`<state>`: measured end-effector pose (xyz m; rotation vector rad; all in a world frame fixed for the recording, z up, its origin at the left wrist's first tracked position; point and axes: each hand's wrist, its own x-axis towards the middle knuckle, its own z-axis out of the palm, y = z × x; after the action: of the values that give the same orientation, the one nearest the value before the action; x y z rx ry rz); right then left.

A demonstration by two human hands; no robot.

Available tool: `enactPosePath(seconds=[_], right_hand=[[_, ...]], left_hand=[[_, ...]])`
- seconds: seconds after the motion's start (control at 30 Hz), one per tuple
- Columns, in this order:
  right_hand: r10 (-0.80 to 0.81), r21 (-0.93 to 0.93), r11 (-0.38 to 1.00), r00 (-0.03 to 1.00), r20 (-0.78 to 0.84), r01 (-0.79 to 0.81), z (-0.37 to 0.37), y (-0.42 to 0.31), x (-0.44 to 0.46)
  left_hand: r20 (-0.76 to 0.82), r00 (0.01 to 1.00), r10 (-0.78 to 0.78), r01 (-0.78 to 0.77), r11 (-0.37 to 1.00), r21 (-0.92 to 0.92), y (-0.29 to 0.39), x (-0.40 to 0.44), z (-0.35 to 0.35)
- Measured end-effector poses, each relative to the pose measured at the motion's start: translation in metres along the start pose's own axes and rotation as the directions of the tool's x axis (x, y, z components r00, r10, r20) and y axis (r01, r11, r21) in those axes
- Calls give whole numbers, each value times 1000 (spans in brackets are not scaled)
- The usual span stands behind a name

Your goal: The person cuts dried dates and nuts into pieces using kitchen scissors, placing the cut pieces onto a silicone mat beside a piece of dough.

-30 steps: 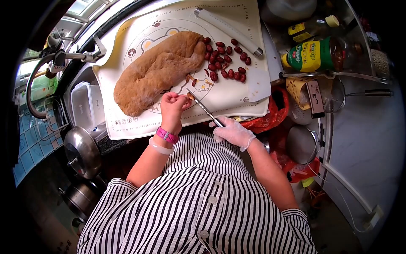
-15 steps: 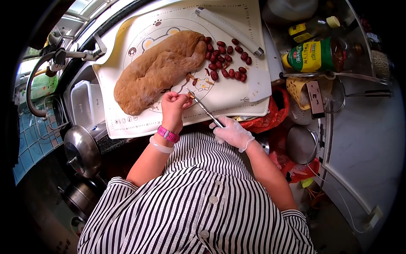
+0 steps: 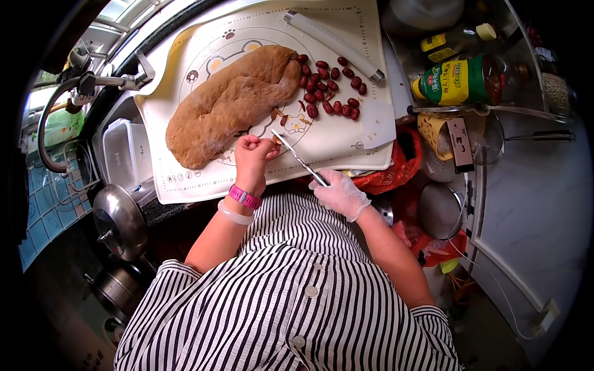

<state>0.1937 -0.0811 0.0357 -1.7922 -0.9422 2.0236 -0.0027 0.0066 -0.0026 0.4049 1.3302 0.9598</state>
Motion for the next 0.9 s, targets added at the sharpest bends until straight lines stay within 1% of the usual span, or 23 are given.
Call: enactPosePath(seconds=[0.07,0.1,0.17,0.2,0.27,0.3,0.33,0.37,0.4,0.47,0.6,0.67,0.8,0.87,0.9], right_hand=[[74,-95,992,994,-85,-82,5,-19,-8],[74,-97,992,994,-84,-82,4,-11,-5],[-42,-8,999,999,-15,42,-1,11,2],[-42,-8,999,999,-15,42,-1,11,1],[-156,-304,945,983,-101,119,-3,10,1],[-157,-305,945,983,-100,120,-2,9,0],[-224,-481,870,956,-188,109,1,8,-2],[-304,-637,767,917,-260,74,3,6,-4],[-303,-636,768,917,-261,73,5,1,-5],[-330,-717,696,902,-278,34,7,-8,-9],[-354,-739,673,891,-285,31,8,-6,-7],[-269,-715,699,927,-260,2,7,-8,-10],[-276,-723,691,926,-257,6,6,2,-14],[-312,-705,708,913,-262,39,5,10,-17],[-311,-703,711,912,-267,37,4,16,-19]], left_hand=[[-1,1000,-4,4,1000,4,1,0,0],[-3,1000,-4,4,1000,3,1,0,0],[2,1000,10,-10,1000,-21,3,-2,2],[3,1000,10,-10,1000,-21,4,-2,3],[-34,999,1,-2,999,-36,6,-3,6],[-35,999,2,-3,999,-37,6,-4,7],[-38,999,7,-9,999,-44,6,-5,8],[-40,999,12,-14,999,-51,7,-6,9],[-39,999,11,-13,999,-50,6,-6,9],[-40,999,33,-35,998,-48,4,-5,10],[-51,999,17,-21,996,-82,4,-8,14],[-24,1000,-12,10,998,-55,4,-10,13],[17,999,-38,39,998,-50,-3,-12,11],[20,994,-105,106,992,-74,-7,-14,12],[24,994,-106,107,992,-71,-7,-16,14]])
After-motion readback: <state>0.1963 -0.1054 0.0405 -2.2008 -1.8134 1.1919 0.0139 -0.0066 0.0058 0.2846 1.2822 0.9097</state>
